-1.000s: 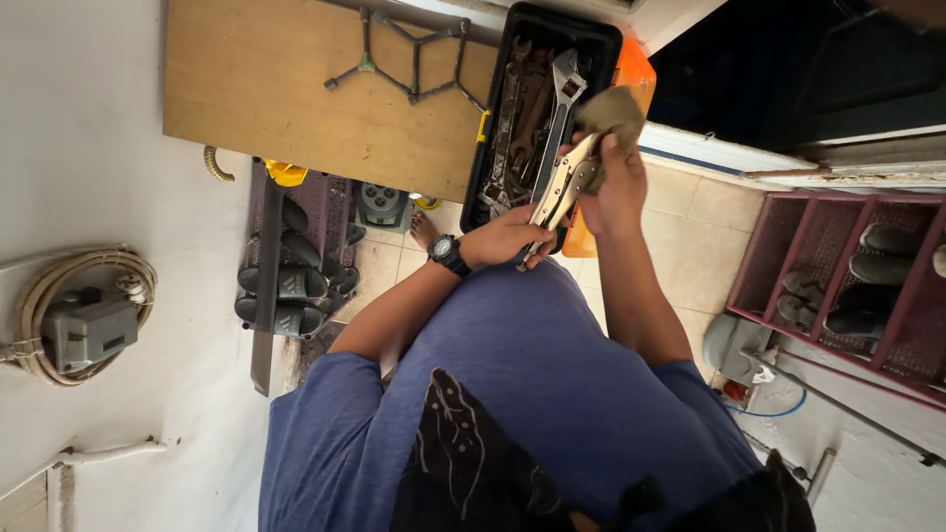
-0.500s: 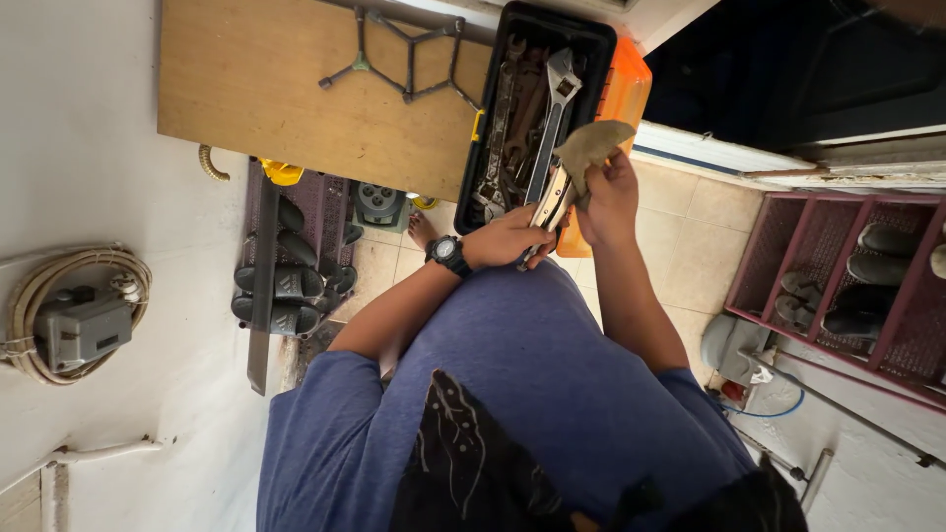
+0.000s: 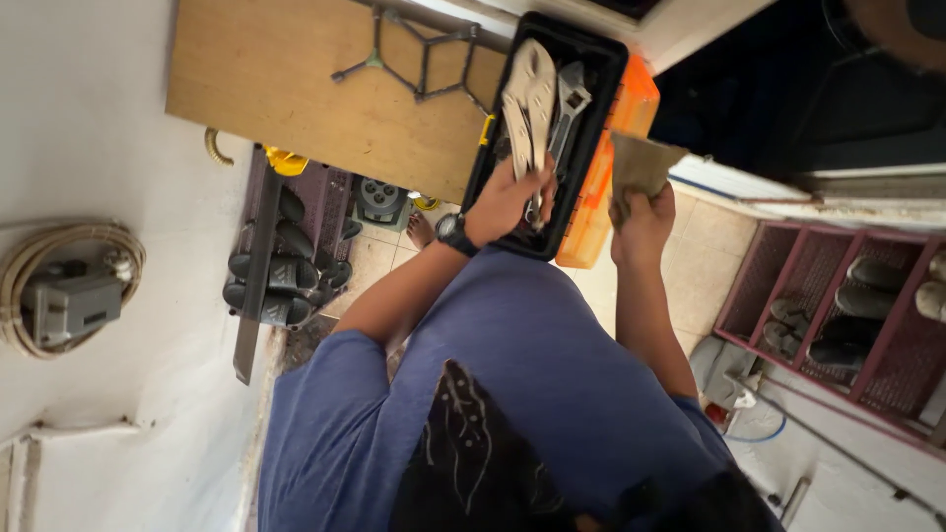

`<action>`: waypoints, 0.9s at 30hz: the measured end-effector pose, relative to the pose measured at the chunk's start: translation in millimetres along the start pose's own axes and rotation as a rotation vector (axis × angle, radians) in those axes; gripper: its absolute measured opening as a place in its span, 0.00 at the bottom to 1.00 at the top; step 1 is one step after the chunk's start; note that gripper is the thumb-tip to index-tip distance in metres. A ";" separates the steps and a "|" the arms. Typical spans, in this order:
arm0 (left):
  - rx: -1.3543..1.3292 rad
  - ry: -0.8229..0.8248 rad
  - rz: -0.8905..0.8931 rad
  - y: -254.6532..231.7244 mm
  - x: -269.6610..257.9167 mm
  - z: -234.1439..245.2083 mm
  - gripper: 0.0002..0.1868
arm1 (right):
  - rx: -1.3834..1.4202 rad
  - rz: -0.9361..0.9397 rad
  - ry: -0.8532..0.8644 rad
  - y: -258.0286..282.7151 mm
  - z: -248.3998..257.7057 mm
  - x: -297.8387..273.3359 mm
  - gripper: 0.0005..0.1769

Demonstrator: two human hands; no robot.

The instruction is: The person wipes tools one at a time with a cloth and places them into an open toolbox resting on a wooden board, arranging wrenches and pliers inside the tray.

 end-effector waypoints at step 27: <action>0.011 0.132 -0.210 -52.0 11.8 -27.6 0.23 | -1.019 0.586 0.182 32.1 -138.6 -80.3 0.18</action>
Point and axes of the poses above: each hand's wrist, its own x-axis towards the middle knuckle, its own z-axis out of the back of the hand, y = z × x, the point moved 8 cm from there along x, towards the middle knuckle, and after that the axes turned 13 degrees about -z, right-handed, at the moved point
